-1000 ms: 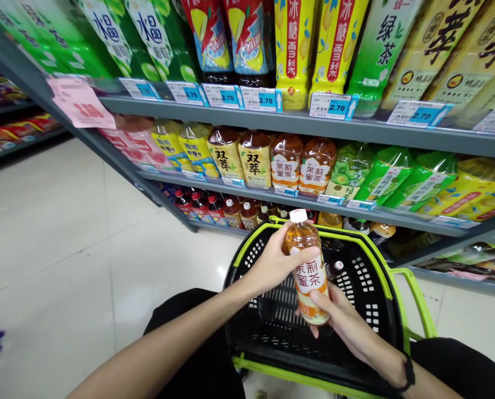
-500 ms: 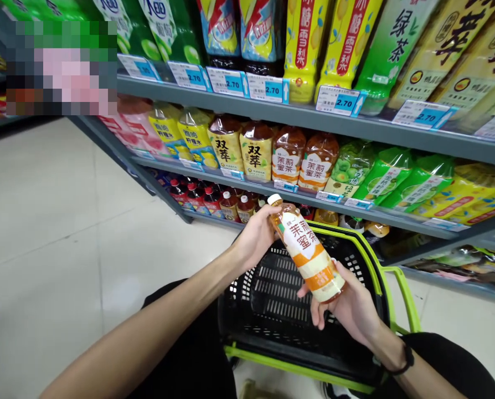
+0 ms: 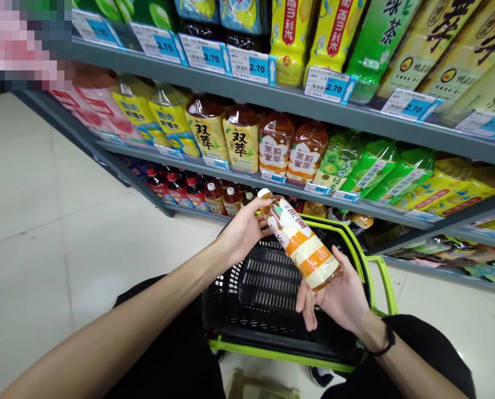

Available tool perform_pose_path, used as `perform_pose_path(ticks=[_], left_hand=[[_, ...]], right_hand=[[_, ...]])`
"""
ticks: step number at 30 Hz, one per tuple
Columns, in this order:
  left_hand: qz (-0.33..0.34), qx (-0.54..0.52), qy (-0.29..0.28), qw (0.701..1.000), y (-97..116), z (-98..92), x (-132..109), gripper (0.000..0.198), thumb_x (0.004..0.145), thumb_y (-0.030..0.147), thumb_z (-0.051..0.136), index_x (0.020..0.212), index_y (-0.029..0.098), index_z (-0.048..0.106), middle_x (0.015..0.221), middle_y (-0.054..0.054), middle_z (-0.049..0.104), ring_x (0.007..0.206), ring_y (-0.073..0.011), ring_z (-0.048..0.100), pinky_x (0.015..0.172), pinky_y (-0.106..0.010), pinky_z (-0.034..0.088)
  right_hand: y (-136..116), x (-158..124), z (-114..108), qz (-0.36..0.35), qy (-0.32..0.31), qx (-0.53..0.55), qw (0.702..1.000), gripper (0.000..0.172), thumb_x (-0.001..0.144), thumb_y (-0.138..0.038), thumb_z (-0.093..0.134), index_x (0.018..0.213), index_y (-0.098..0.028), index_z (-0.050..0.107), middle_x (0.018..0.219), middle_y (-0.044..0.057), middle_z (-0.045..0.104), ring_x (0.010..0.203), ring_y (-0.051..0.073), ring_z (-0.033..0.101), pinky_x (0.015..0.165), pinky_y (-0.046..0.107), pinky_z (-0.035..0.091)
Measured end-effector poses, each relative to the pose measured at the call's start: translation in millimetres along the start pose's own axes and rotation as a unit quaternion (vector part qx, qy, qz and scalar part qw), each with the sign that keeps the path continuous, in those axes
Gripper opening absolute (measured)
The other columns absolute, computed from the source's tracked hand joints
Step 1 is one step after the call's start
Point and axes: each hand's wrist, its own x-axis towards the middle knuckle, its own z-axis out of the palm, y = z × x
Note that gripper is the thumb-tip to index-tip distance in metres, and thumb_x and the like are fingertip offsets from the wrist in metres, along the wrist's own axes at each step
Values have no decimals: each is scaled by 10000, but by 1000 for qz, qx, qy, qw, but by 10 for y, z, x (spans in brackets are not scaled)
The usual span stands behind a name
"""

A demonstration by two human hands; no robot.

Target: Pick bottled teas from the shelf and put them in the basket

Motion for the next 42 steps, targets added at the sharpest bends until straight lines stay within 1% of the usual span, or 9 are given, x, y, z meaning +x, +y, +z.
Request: perform_pose_path(ticks=[9,14,17,23,26,28,34,37,42], left_hand=[[62,-49,-10,997,71,48,-21,375,946,510,587,993,161,716,1196,-122,752,1124,-272,682,1023,-420,516],[73,-75,11,994,164,58,-84,381,915,512,632,972,144,715,1214,-143,762,1166,-277,701,1097,-437,505],[81,-81,7,993,174,67,-117,407,910,527,651,970,132,722,1179,-153,775,1158,-277,713,1116,-432,501],[65,-93,1,994,177,83,-160,530,899,613,580,976,114,739,1099,-172,787,1133,-298,727,1119,-454,507],[59,-90,-5,994,173,75,-161,534,900,612,548,957,118,744,1090,-164,788,1125,-291,729,1116,-447,509],[62,-81,-8,995,167,59,-152,536,886,624,557,952,126,744,1098,-159,788,1146,-295,721,1111,-452,511],[82,-44,-24,995,142,26,-120,524,869,604,591,1077,146,735,1162,-140,775,1237,-338,674,1066,-511,518],[93,-28,-49,994,125,46,-128,468,907,531,579,1153,158,716,1196,-121,765,1243,-326,669,1095,-511,487],[115,2,-83,990,90,79,-138,392,883,416,649,1179,168,712,1179,-94,771,1227,-307,674,1117,-471,462]], right_hand=[[106,51,89,-171,176,-106,964,465,987,-509,627,1345,-213,655,1226,138,757,1004,302,777,852,475,653],[227,49,-50,-268,211,-286,895,715,896,-322,804,1528,-327,468,1342,86,692,1104,239,747,922,412,657],[263,6,-133,-340,218,-465,787,894,821,-200,865,1581,-334,414,1339,82,677,1180,212,710,1024,342,609],[27,-108,-312,-464,115,-736,479,958,823,-57,814,1635,-280,357,1489,182,587,1378,345,588,1094,578,558],[-41,-135,-360,-457,81,-778,424,952,846,-81,795,1646,-322,337,1539,167,551,1437,365,533,1090,610,555],[-3,-124,-331,-450,104,-748,476,953,825,-89,820,1625,-348,372,1527,148,566,1415,361,553,1098,615,544],[98,15,-73,-320,284,-351,833,649,827,-320,864,1410,-252,589,1294,109,717,1089,250,739,947,421,638],[74,69,20,-224,287,-186,913,498,879,-573,749,1161,-164,714,1034,117,787,790,220,759,729,357,654],[165,61,76,-78,228,-56,969,762,873,-813,504,986,-97,738,710,139,755,509,211,682,450,276,526]])
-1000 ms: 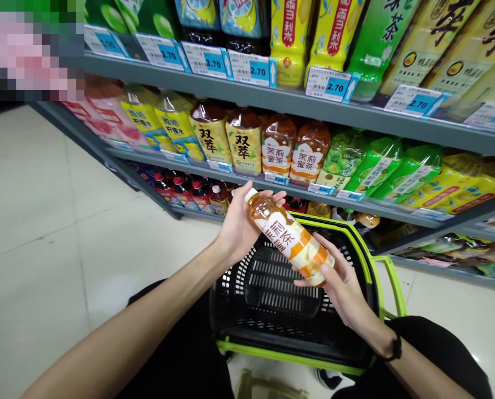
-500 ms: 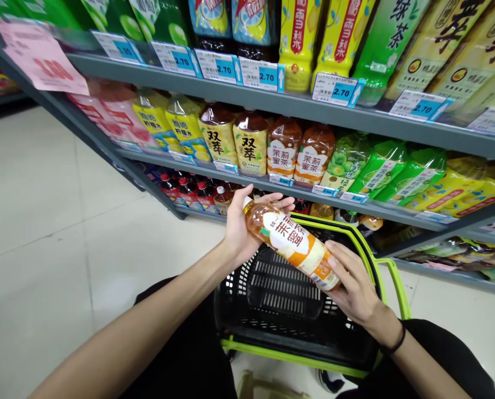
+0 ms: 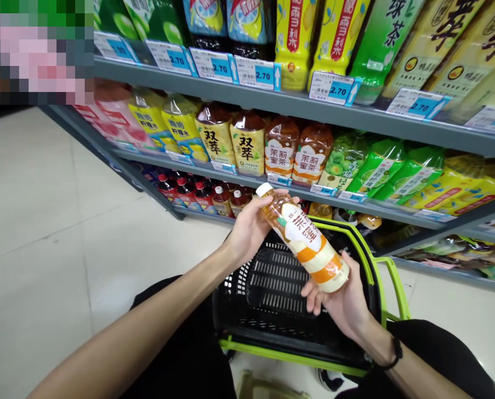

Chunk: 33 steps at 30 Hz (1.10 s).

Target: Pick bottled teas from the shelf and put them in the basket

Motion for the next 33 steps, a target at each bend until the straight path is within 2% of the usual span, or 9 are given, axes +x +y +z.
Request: perform_pose_path(ticks=[9,13,15,17,20,22,24,27,33], left_hand=[[37,173,30,984,-97,-118,100,555,746,597,857,1069,154,769,1134,-116,779,1070,-295,710,980,-405,541],[80,233,51,968,-123,-157,136,576,630,556,944,999,155,755,1095,-124,786,1007,-291,729,936,-404,583],[82,258,57,961,-184,-153,132,582,624,523,952,1023,154,743,1089,-127,786,1002,-293,739,926,-401,593],[67,318,38,945,-306,-151,128,590,637,469,951,1090,162,730,1101,-123,786,999,-298,750,909,-397,599],[18,483,-53,874,-624,-176,186,662,701,409,903,1294,217,681,1145,-90,783,1023,-307,755,922,-396,586],[-16,609,-125,783,-922,-209,291,571,747,410,842,1275,248,699,1111,-59,789,1017,-302,751,927,-381,564],[-42,659,-149,736,-1271,-242,431,430,720,368,838,1121,239,756,1029,-57,795,983,-314,746,897,-375,546],[-86,713,-146,681,-1833,-275,635,383,666,326,858,1025,234,762,952,-59,784,978,-327,739,867,-368,532],[-148,771,-120,607,-2736,-280,844,512,819,310,821,1271,138,654,1121,-117,740,1050,-278,710,945,-443,549]], right_hand=[[140,52,-177,32,-34,4,999,855,791,-934,408,810,-129,696,513,80,642,450,210,623,430,263,431],[-173,239,-330,-27,27,-152,988,626,910,-684,431,864,-132,724,735,124,743,721,268,719,710,386,567],[-446,305,-442,-131,91,-331,930,370,880,-478,580,924,-148,742,963,117,782,921,267,724,871,384,551],[-718,323,-557,-233,174,-480,828,277,892,-355,582,1019,-174,748,1105,89,775,1038,251,707,970,363,512],[-984,296,-697,-229,238,-637,696,308,976,-264,456,1067,-165,734,1123,97,772,1044,232,710,968,328,491],[-1050,280,-778,-104,183,-748,629,345,1007,-248,422,1118,-147,733,1171,132,763,1108,255,705,978,338,484],[-1073,275,-871,38,105,-803,585,339,1000,-296,485,1122,-133,756,1181,171,762,1117,298,717,946,363,510],[-1123,279,-1018,144,85,-800,575,385,957,-373,585,1102,-78,785,1116,241,767,1036,364,751,862,415,556],[-1283,323,-1122,139,96,-796,581,518,1043,-365,433,1369,-41,672,1372,272,664,1289,338,660,1037,388,512]])
